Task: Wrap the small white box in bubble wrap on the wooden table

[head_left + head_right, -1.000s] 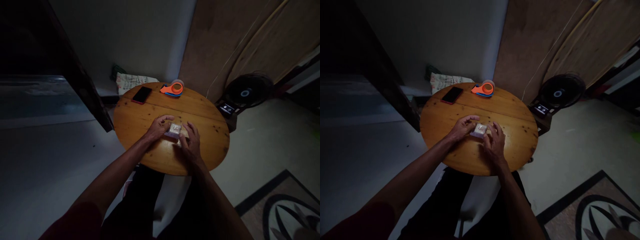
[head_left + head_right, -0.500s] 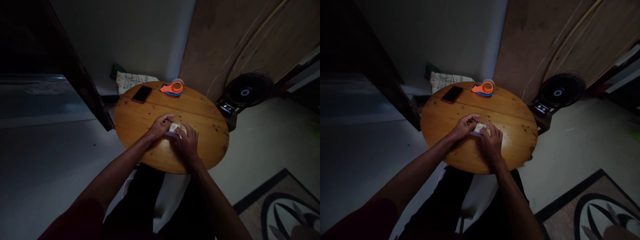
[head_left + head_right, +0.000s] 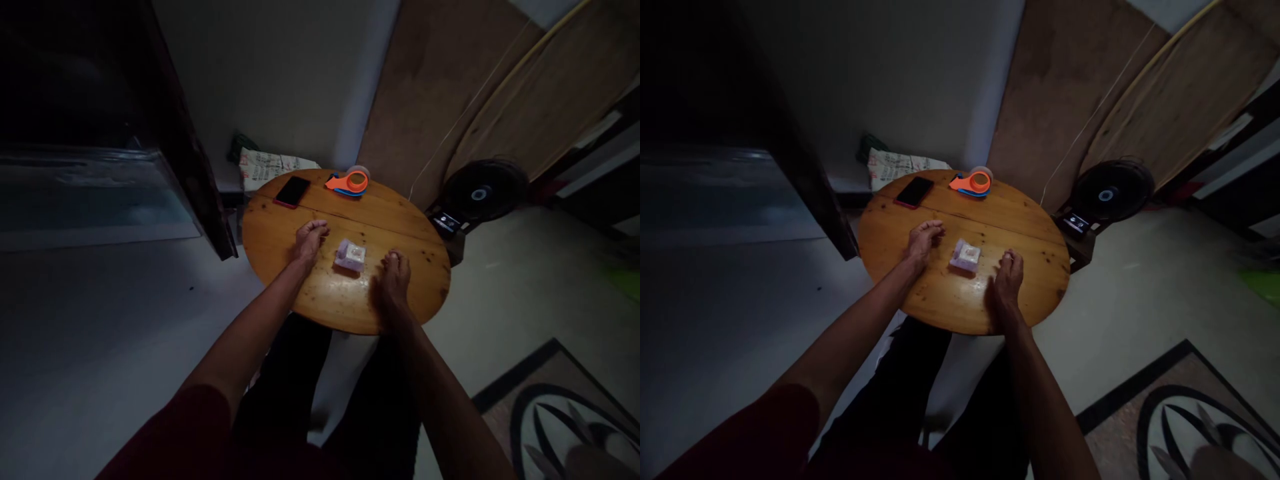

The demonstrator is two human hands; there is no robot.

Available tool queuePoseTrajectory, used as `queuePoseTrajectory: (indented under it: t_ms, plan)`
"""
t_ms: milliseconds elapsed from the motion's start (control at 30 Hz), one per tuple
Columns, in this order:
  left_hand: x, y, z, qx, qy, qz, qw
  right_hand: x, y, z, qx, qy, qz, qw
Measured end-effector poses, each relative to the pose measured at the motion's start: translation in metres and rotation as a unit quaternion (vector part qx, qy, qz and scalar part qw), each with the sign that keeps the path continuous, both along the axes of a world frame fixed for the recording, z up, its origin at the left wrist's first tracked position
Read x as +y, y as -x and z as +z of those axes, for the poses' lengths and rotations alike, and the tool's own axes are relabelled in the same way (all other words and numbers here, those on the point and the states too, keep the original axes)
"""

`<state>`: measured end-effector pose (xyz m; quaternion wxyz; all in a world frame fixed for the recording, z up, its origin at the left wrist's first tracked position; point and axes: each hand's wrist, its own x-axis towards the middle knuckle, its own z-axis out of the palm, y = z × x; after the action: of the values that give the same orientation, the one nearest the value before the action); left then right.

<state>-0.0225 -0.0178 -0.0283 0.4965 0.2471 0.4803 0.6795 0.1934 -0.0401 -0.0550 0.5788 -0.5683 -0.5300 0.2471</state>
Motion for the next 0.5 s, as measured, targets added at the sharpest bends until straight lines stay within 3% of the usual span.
queuePoseTrajectory:
  t_ms: [233,500]
  plan:
    - [-0.002,0.002,-0.001,0.007,-0.001,0.005,1.0,-0.007,0.005,0.01,-0.086,-0.023,-0.02,0.996]
    - [-0.002,-0.001,-0.005,0.043,-0.011,-0.006,0.999,-0.006,0.006,0.01,-0.08,-0.023,-0.011,0.996]
